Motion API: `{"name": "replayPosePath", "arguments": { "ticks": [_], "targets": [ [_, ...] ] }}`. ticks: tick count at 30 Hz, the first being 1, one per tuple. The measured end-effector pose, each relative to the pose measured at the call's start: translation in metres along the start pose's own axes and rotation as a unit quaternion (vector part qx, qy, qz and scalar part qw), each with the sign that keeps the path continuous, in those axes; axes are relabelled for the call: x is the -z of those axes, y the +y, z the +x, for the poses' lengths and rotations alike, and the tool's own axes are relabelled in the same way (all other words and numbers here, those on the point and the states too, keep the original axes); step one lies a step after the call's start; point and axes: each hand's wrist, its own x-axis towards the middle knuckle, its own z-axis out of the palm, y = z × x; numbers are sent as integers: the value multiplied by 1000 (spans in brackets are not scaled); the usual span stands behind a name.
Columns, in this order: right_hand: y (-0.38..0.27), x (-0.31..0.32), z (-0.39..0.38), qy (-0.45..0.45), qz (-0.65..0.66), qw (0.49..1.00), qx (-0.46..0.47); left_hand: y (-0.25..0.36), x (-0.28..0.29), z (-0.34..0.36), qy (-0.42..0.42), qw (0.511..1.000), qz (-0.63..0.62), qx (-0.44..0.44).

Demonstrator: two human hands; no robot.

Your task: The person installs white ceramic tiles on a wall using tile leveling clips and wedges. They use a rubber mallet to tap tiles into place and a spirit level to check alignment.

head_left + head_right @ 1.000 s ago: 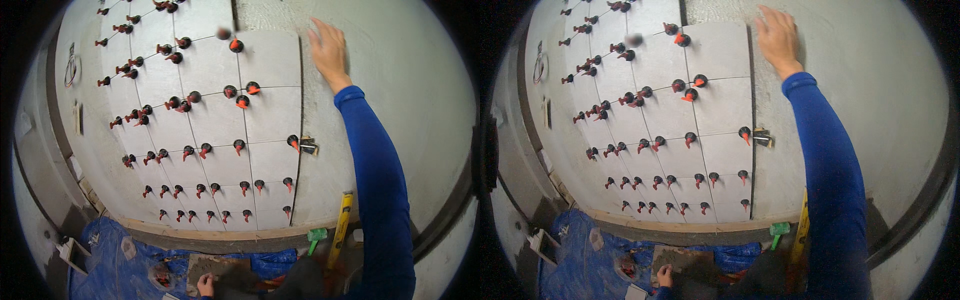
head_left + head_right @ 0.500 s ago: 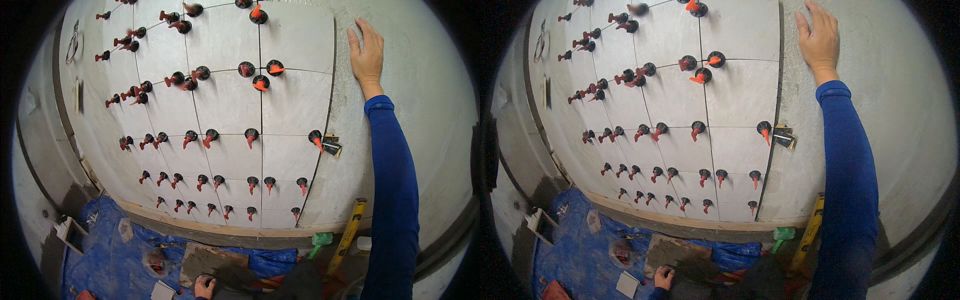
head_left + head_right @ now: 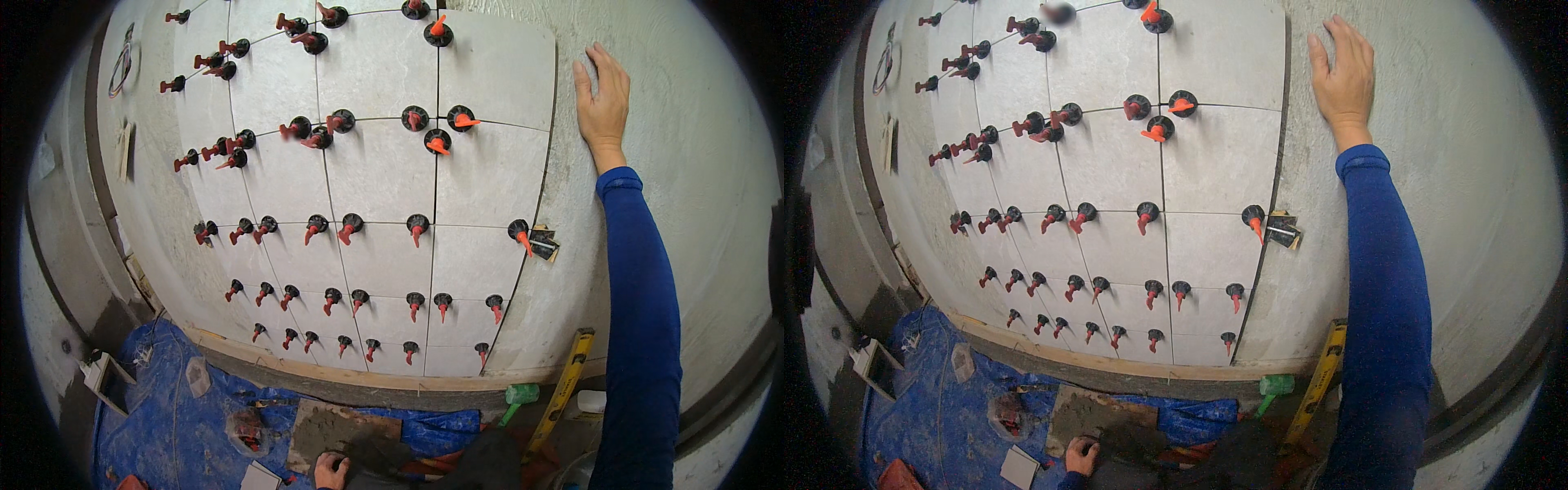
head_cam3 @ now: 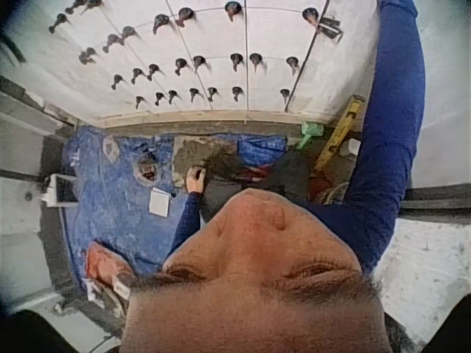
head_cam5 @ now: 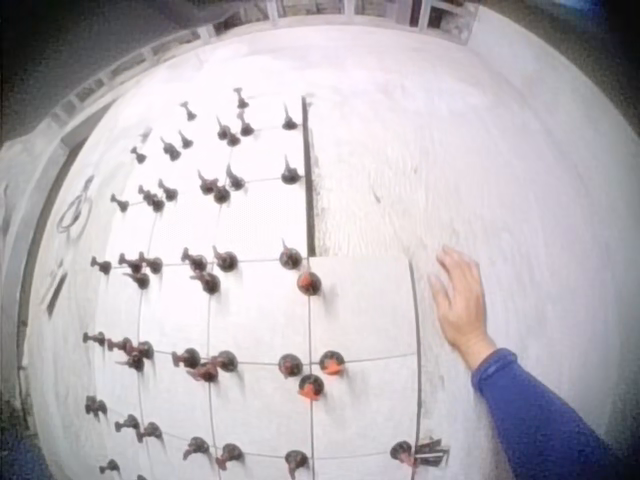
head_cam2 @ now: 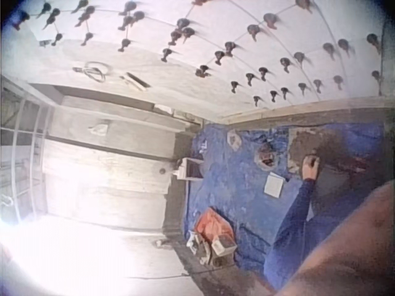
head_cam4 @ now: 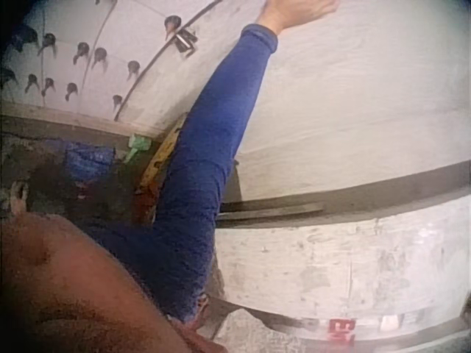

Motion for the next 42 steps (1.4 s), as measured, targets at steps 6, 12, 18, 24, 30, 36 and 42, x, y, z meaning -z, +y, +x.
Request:
{"name": "replayPosePath", "arguments": {
  "ticks": [6, 12, 18, 24, 30, 36, 42],
  "targets": [
    [-2, 0, 0, -3, -8, 1000, -5, -17, 0, 1, 20, 998, 35, -52],
    [-7, 4, 2, -6, 13, 1000, -23, -16, 1, -6, 41, 996, -17, -74],
    [-11, 8, 2, -9, 27, 998, -49, -16, 0, -7, 36, 997, -12, -63],
    [-15, 11, 3, -4, 38, 998, -55, -16, -4, -7, 37, 998, 15, -53],
    [-11, 10, 3, 8, 45, 998, -48, -15, -5, -4, 16, 999, 7, -37],
    [-11, 10, 1, 17, 46, 998, -37, -29, -9, 2, -8, 999, 24, -38],
    [-9, 9, 2, 28, 49, 998, -29, -32, -14, 1, 2, 998, 41, -39]
  ]
}}
